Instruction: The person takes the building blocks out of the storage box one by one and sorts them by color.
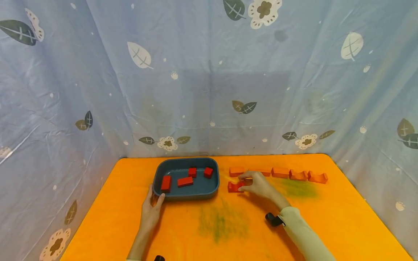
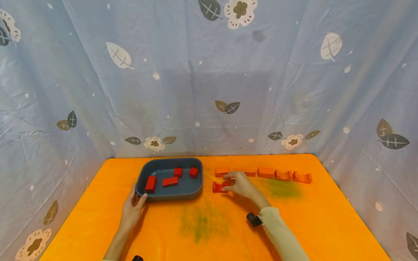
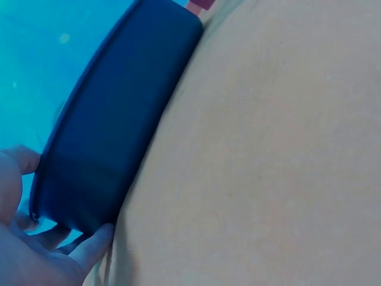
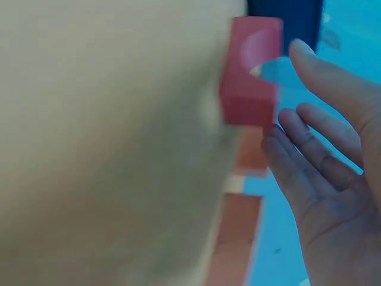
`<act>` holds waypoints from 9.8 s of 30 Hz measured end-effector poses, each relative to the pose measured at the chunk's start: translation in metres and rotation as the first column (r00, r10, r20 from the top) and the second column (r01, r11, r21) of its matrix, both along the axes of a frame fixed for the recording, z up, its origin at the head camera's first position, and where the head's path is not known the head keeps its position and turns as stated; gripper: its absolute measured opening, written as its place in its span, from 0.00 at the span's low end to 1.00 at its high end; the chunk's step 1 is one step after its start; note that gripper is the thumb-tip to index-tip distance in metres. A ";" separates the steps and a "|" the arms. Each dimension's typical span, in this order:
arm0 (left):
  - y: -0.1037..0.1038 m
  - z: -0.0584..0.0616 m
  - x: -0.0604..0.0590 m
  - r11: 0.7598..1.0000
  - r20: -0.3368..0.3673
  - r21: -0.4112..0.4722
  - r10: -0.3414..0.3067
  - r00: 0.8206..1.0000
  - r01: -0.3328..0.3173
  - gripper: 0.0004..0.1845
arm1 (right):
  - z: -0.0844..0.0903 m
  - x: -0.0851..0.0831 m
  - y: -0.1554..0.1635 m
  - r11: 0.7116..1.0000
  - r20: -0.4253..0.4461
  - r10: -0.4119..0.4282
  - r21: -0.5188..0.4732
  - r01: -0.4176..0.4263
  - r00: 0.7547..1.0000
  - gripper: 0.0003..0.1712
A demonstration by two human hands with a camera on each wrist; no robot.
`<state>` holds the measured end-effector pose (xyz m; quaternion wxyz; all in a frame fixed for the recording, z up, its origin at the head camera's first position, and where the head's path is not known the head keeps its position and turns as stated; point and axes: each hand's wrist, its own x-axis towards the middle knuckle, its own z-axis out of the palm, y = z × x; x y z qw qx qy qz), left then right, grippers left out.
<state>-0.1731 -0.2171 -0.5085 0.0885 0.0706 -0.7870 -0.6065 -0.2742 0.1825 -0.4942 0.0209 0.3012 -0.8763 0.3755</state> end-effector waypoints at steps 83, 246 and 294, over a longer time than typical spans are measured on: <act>0.002 -0.002 -0.002 1.000 -0.020 -0.020 0.011 1.000 -0.011 0.40 | 0.029 0.004 0.022 0.979 0.169 -0.108 -0.152 0.134 0.980 0.22; 0.000 -0.004 -0.003 1.000 -0.007 -0.008 0.006 1.000 -0.006 0.40 | -0.014 0.011 0.075 0.990 0.140 -0.138 -0.014 0.141 0.981 0.19; 0.007 -0.001 -0.009 1.000 -0.046 -0.015 -0.005 0.999 0.005 0.39 | 0.029 -0.006 -0.199 0.929 -0.037 -0.116 0.349 0.121 0.993 0.08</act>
